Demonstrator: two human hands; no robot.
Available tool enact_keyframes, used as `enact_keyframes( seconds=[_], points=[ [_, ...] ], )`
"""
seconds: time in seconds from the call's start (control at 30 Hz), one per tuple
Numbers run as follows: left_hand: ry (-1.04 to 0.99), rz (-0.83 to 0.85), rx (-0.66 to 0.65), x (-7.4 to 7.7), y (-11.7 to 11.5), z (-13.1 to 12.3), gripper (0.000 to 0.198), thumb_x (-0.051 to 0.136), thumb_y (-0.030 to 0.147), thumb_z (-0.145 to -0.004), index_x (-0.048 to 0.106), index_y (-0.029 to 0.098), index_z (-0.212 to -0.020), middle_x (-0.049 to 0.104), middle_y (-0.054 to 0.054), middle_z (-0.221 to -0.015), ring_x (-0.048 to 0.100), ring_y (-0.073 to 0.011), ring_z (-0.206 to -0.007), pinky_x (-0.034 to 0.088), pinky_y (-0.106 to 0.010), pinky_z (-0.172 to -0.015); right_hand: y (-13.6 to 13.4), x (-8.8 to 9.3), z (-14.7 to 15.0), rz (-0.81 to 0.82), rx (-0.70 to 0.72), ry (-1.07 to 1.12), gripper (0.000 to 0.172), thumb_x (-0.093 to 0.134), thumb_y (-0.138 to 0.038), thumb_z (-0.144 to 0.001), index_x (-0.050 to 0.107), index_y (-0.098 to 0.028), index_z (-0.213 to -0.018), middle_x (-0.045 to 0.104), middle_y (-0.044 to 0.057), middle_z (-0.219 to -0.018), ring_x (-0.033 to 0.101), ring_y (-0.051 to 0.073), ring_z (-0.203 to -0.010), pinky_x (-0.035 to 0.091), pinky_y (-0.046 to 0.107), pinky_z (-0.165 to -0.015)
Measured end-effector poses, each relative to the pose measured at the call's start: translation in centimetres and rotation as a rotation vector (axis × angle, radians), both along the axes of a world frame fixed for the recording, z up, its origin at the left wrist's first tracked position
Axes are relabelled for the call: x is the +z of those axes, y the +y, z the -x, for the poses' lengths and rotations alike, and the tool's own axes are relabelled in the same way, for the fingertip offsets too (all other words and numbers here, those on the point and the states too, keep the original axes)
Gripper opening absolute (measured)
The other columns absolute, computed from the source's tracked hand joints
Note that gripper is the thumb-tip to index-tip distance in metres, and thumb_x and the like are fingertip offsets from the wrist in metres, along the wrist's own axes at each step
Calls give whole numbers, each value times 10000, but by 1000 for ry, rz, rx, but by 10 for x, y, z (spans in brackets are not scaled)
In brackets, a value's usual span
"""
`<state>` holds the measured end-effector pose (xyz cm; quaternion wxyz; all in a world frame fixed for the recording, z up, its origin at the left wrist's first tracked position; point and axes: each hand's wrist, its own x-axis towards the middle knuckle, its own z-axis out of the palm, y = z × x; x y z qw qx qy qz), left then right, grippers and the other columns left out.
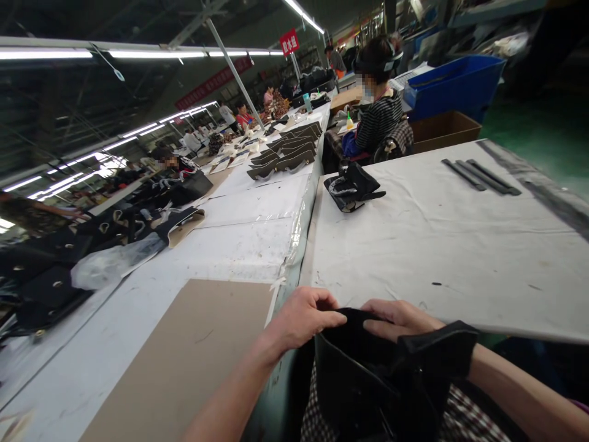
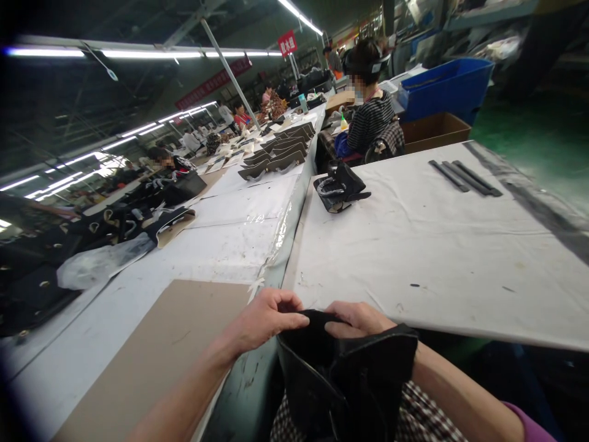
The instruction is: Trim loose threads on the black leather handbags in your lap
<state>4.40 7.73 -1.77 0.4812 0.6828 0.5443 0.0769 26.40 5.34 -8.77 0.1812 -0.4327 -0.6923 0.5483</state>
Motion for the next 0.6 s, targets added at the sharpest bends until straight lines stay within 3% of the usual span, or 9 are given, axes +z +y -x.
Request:
enact_keyframes(
  seconds=[0.17, 0.37, 0.6],
  points=[
    [-36, -31, 8, 2, 5, 0, 133, 675, 212, -714, 629, 167, -831, 603, 23, -723, 546, -122, -670, 421, -209, -603, 9, -6, 3, 31, 0, 29, 314, 477, -407, -871, 651, -183, -1005, 690, 27, -820, 622, 194, -755, 479, 272, -643],
    [62, -280, 36, 6, -3, 0, 111, 671, 171, -740, 604, 191, -827, 645, 8, -815, 590, -144, -766, 449, -238, -683, 13, -10, 10, 43, -5, 22, 294, 479, -387, -868, 649, -177, -983, 687, 34, -811, 625, 193, -741, 463, 263, -617],
    [188, -519, -87, 6, -11, -1, 56, 635, 171, -812, 603, 201, -778, 638, 2, -821, 577, -159, -775, 432, -261, -704, 8, -6, 12, -14, -18, -33, 275, 472, -369, -872, 655, -186, -963, 681, 22, -789, 616, 185, -712, 445, 263, -614]
  ],
)
